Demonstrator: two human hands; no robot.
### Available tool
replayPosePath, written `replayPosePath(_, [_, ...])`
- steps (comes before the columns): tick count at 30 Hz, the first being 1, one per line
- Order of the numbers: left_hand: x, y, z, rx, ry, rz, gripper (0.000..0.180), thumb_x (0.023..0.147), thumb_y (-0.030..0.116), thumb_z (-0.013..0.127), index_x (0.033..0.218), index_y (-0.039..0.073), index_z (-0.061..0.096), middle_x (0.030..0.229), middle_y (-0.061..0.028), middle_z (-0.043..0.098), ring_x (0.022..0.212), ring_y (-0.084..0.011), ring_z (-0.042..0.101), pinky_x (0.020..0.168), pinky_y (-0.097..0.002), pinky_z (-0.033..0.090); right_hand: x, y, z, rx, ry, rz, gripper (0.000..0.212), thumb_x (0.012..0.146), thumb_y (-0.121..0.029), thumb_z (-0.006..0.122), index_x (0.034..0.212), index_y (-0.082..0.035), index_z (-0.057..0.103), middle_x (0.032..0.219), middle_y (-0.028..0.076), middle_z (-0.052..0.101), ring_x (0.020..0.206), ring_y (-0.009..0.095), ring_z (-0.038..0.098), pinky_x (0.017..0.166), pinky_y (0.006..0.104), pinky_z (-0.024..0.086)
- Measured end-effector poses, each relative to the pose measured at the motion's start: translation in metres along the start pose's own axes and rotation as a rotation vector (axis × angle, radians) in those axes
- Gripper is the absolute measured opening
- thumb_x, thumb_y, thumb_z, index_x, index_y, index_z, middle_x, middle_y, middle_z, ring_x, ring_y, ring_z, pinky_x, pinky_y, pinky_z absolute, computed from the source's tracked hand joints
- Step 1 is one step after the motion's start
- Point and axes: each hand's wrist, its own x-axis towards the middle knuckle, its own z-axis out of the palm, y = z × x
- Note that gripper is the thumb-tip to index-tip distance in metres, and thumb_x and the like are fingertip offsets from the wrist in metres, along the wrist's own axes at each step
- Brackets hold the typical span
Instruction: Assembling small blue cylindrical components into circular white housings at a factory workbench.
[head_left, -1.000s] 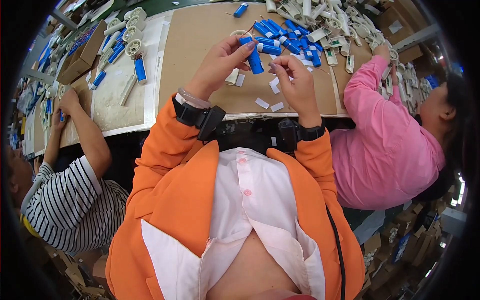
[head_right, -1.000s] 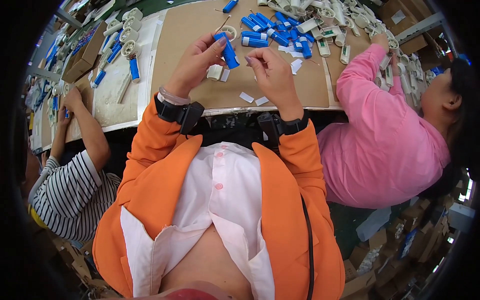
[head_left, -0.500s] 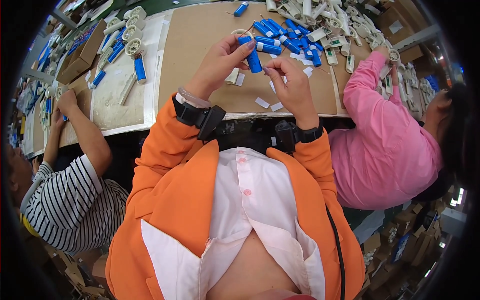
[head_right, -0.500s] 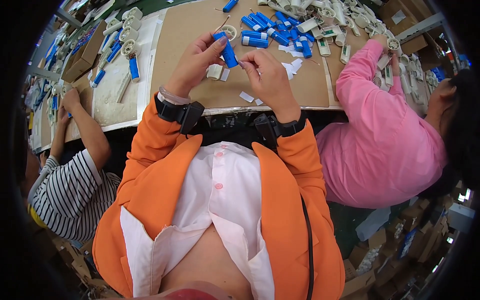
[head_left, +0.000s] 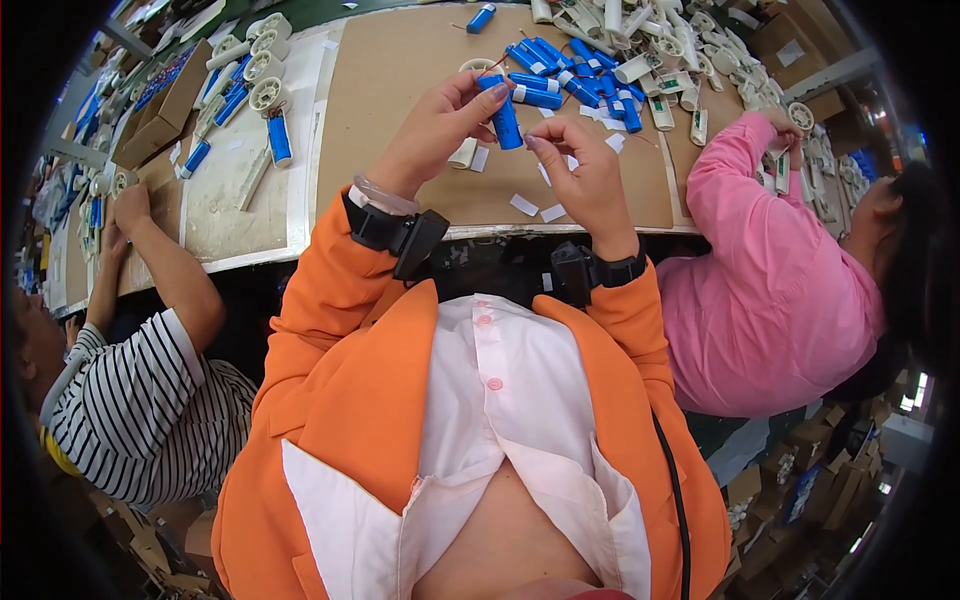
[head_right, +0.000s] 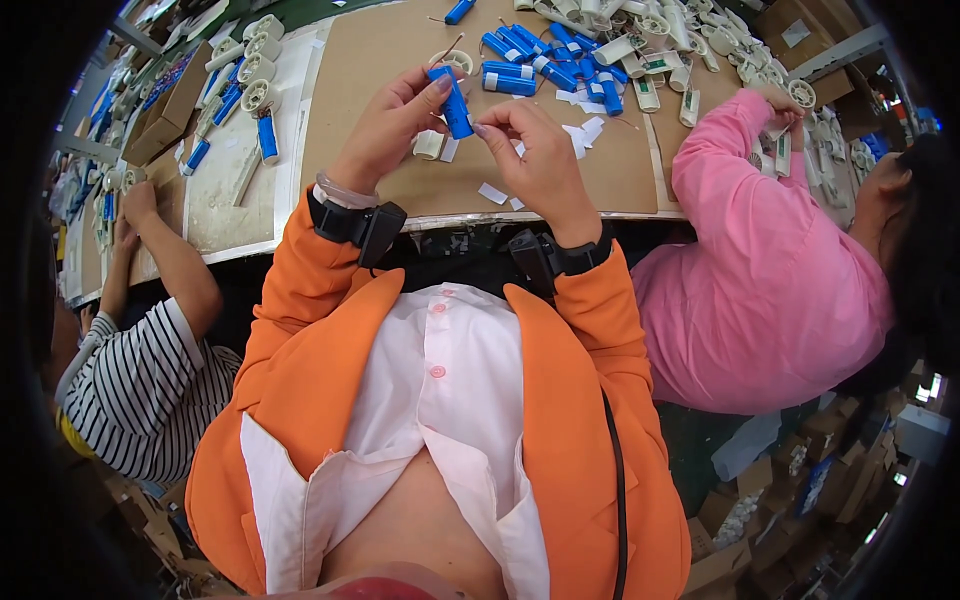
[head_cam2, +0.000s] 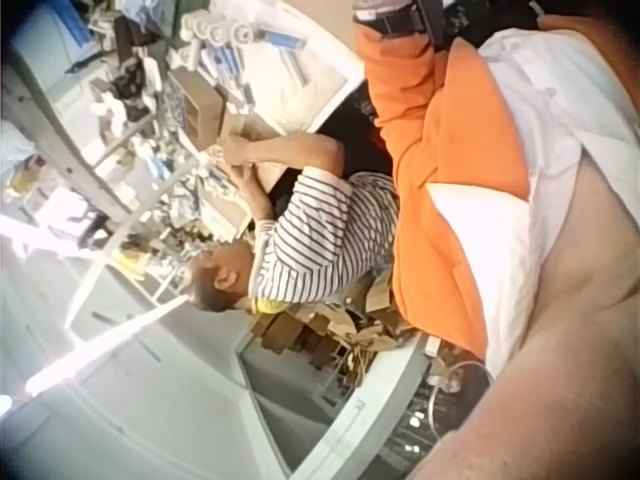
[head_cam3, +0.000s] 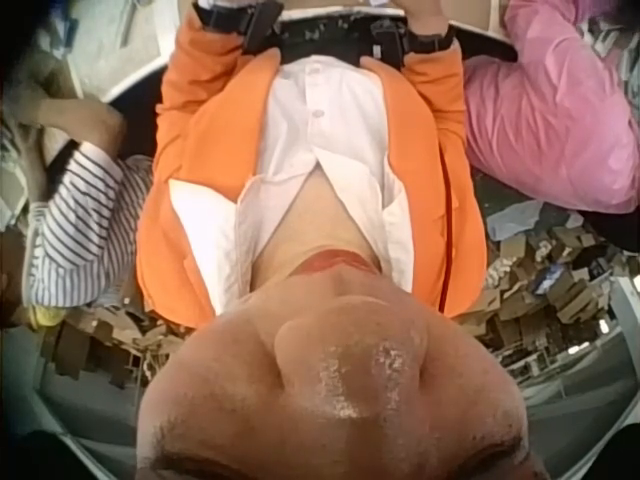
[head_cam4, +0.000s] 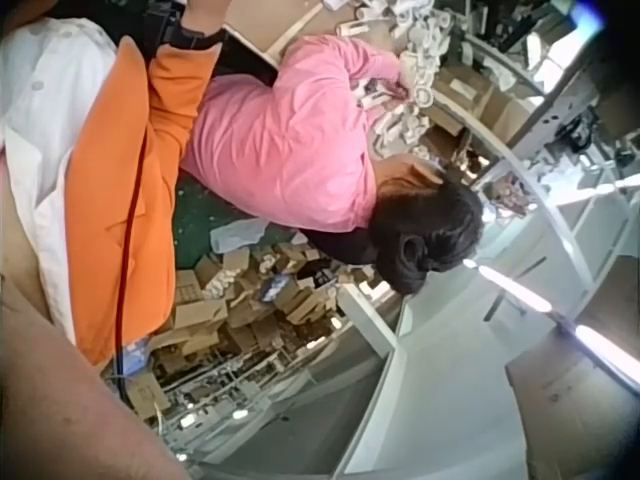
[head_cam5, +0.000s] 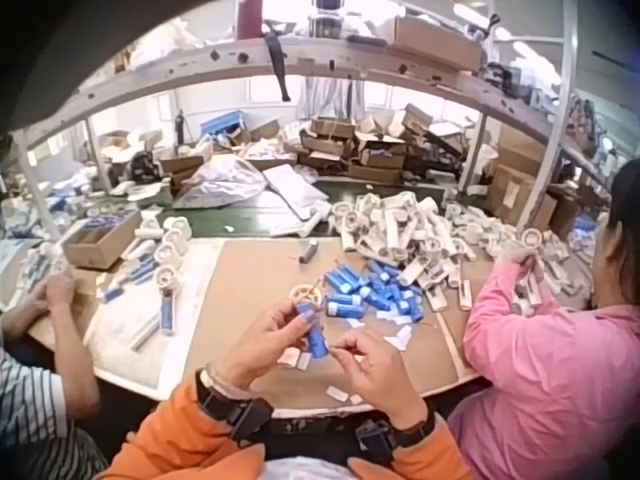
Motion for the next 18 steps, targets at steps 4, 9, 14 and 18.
replayPosePath(4, [0.0, -0.001, 0.0, 0.003, 0.001, 0.004, 0.038, 0.095, 0.031, 0.055, 0.122, 0.005, 0.055, 0.095, -0.0006, 0.059, 0.08, -0.0067, 0.056, 0.069, -0.0217, 0.049, -0.001, 0.003, 0.0, -0.078, -0.017, 0.012, 0.008, 0.089, -0.006, 0.061, 0.094, 0.001, 0.061, 0.083, 0.007, 0.061, 0.075, 0.013, 0.061, 0.067, 0.0239, 0.049])
replayPosePath(9, [-0.003, -0.001, 0.0, -0.005, -0.008, 0.02, 0.035, 0.094, 0.031, 0.057, 0.12, 0.007, 0.057, 0.095, 0.0003, 0.059, 0.081, -0.0067, 0.058, 0.067, -0.0208, 0.049, -0.003, 0.007, 0.001, -0.097, -0.037, 0.011, 0.008, 0.089, -0.006, 0.06, 0.093, 0.001, 0.061, 0.083, 0.006, 0.061, 0.074, 0.013, 0.061, 0.067, 0.0239, 0.049])
replayPosePath(14, [-0.007, 0.001, -0.003, -0.025, -0.041, 0.015, 0.034, 0.095, 0.03, 0.055, 0.12, 0.008, 0.058, 0.095, 0.001, 0.059, 0.082, -0.0068, 0.059, 0.068, -0.0212, 0.049, -0.004, 0.013, 0.001, -0.014, 0.028, 0.121, 0.008, 0.09, -0.007, 0.059, 0.095, 0.0, 0.06, 0.085, 0.005, 0.061, 0.076, 0.012, 0.061, 0.068, 0.0238, 0.049])
replayPosePath(18, [-0.005, 0.004, -0.004, -0.013, -0.038, -0.012, 0.039, 0.096, 0.031, 0.053, 0.126, 0.005, 0.054, 0.099, -0.0019, 0.06, 0.084, -0.0079, 0.058, 0.072, -0.0224, 0.048, -0.003, 0.012, 0.002, 0.135, 0.013, 0.187, 0.01, 0.091, -0.008, 0.059, 0.097, -0.001, 0.06, 0.087, 0.004, 0.062, 0.078, 0.01, 0.061, 0.069, 0.0237, 0.049])
